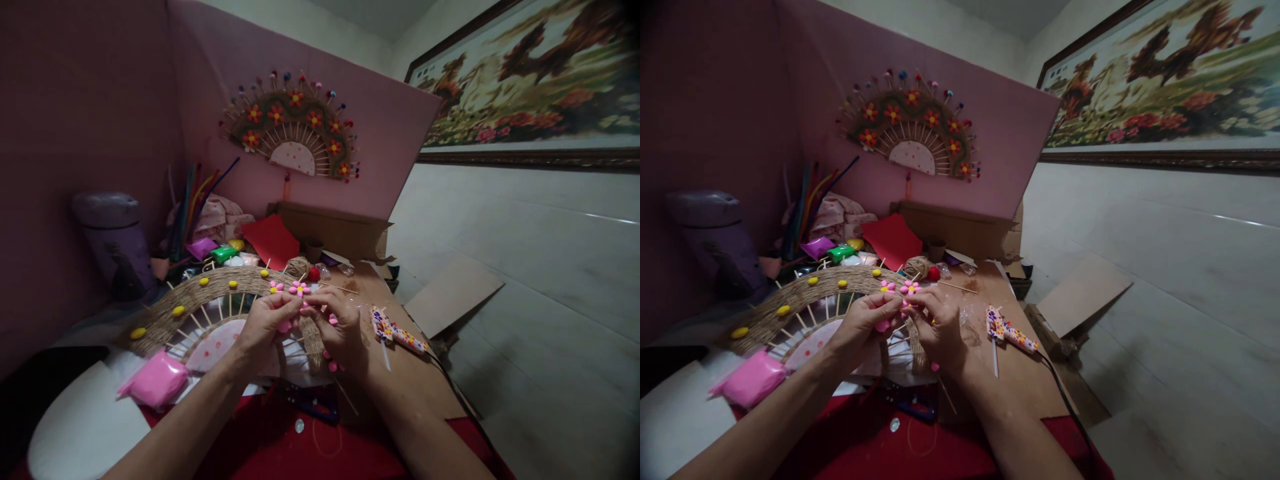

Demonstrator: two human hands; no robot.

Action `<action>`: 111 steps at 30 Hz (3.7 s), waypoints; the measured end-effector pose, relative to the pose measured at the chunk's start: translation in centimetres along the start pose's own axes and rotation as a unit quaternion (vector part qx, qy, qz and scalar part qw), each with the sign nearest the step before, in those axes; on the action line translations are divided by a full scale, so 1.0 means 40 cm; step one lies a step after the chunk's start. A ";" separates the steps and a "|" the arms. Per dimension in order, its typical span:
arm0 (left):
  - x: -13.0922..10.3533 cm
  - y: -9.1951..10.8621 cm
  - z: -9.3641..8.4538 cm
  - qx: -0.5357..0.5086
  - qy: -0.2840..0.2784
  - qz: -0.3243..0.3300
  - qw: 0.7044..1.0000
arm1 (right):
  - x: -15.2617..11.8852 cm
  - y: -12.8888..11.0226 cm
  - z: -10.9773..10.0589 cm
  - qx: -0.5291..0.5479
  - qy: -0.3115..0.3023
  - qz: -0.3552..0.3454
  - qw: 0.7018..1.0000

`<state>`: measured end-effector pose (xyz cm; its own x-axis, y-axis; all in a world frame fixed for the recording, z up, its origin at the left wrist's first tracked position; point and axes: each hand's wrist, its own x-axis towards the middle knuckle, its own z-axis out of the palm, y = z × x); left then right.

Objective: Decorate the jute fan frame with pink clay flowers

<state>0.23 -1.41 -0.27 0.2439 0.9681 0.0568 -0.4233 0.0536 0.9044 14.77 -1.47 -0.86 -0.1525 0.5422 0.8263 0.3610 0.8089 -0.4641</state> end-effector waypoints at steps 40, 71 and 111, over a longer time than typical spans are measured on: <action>0.048 0.042 -0.128 0.571 0.240 0.216 0.755 | 0.011 0.029 -0.026 -0.069 0.038 0.000 0.997; 0.053 0.022 -0.125 0.742 0.247 0.172 0.599 | 0.002 0.056 -0.030 -0.113 0.007 -0.023 0.993; 0.040 0.024 -0.113 0.754 0.242 0.205 0.576 | -0.001 0.054 -0.027 -0.146 -0.015 -0.046 0.988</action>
<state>-3.74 1.28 -1.22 -0.0338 0.7984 0.6012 0.9684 -0.1226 0.2173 16.56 0.01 -1.55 -0.2222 0.4801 0.8486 0.5941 0.7568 -0.2726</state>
